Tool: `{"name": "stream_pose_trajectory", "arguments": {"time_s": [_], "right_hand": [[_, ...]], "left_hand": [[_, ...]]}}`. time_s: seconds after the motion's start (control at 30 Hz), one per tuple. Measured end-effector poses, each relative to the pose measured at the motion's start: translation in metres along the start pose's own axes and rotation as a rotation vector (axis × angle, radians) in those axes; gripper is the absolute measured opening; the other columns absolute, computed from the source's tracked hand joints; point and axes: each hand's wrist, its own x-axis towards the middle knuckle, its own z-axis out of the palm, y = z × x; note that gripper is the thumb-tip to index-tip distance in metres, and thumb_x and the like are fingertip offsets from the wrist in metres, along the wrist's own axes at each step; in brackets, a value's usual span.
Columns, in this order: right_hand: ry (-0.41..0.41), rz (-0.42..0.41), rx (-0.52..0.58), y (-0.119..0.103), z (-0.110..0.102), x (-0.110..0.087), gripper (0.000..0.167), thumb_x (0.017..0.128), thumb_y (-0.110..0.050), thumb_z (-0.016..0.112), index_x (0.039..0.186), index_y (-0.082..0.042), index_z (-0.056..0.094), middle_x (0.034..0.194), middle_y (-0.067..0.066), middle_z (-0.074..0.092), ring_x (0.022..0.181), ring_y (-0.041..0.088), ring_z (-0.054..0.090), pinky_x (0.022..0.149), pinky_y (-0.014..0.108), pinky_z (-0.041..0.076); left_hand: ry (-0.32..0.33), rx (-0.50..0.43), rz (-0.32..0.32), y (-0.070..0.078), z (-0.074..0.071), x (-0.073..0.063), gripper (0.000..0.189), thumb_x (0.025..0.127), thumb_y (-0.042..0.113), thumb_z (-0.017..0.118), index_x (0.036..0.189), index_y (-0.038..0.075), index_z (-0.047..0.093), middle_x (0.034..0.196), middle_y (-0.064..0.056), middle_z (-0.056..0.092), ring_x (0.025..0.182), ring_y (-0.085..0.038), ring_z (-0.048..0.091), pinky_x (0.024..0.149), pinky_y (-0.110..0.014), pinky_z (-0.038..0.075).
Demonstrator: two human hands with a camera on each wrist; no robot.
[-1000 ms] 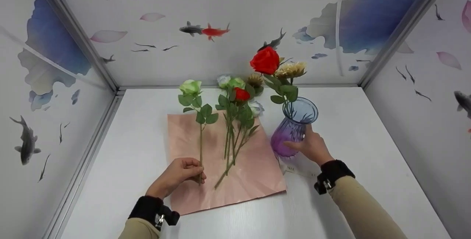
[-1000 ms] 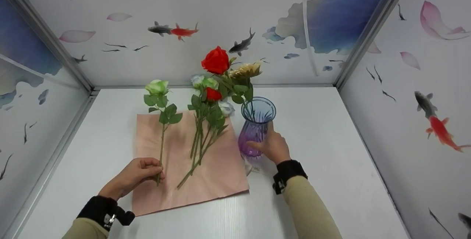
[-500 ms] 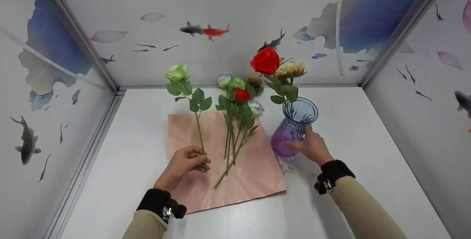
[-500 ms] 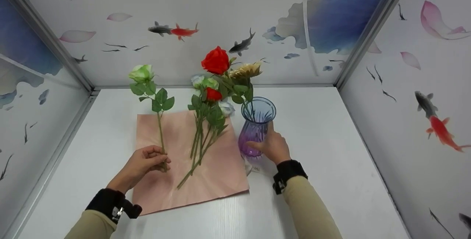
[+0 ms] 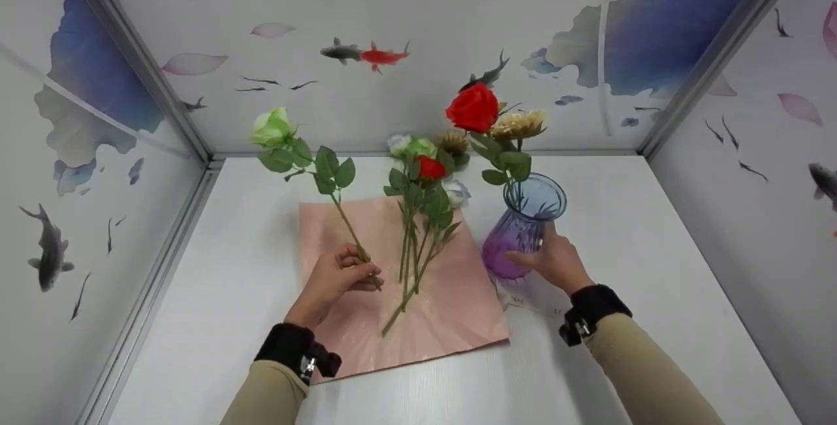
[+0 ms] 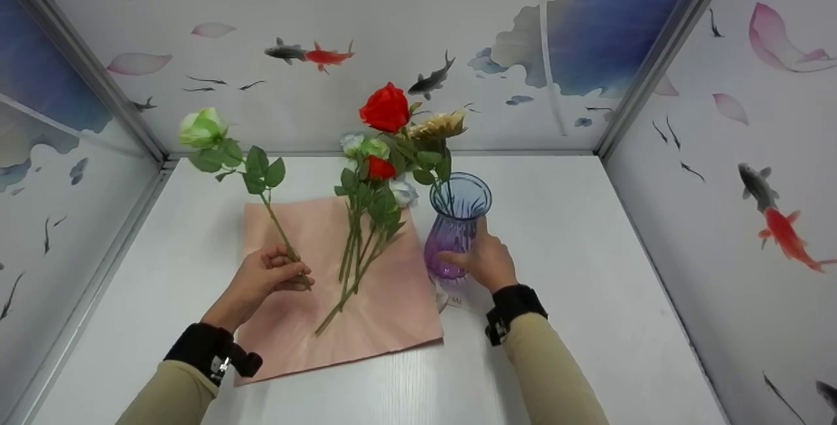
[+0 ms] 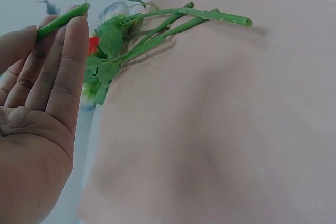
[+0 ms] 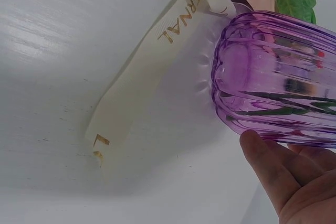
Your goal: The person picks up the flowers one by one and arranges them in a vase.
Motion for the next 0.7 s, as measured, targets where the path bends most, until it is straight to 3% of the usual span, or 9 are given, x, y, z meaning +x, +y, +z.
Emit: {"name": "stream_pose_trajectory", "arguments": {"time_s": [0.2, 0.37, 0.7], "right_hand": [[-0.003, 0.016, 0.015, -0.001, 0.000, 0.001, 0.130, 0.075, -0.060, 0.085, 0.161, -0.008, 0.003, 0.137, 0.037, 0.055, 0.123, 0.051, 0.059, 0.103, 0.060, 0.047], [0.004, 0.019, 0.003, -0.003, 0.000, 0.000, 0.130, 0.075, -0.060, 0.086, 0.161, -0.008, 0.003, 0.134, 0.037, 0.057, 0.120, 0.050, 0.061, 0.101, 0.059, 0.049], [-0.002, 0.046, -0.010, -0.008, 0.001, 0.000, 0.133, 0.075, -0.060, 0.085, 0.163, -0.007, 0.000, 0.140, 0.037, 0.053, 0.123, 0.051, 0.058, 0.102, 0.061, 0.047]], "left_hand": [[0.066, 0.009, 0.024, 0.012, 0.014, 0.012, 0.022, 0.095, 0.002, 0.071, 0.109, -0.006, 0.057, 0.104, -0.028, 0.071, 0.090, -0.031, 0.076, 0.081, -0.041, 0.061], [0.117, 0.013, 0.072, 0.024, 0.032, 0.022, 0.025, 0.095, 0.003, 0.072, 0.112, -0.007, 0.057, 0.101, -0.022, 0.072, 0.094, -0.030, 0.075, 0.082, -0.039, 0.061], [0.148, 0.067, 0.177, 0.055, 0.072, 0.039, 0.026, 0.095, 0.012, 0.075, 0.112, -0.001, 0.062, 0.102, -0.017, 0.072, 0.094, -0.029, 0.074, 0.086, -0.043, 0.060]]}}
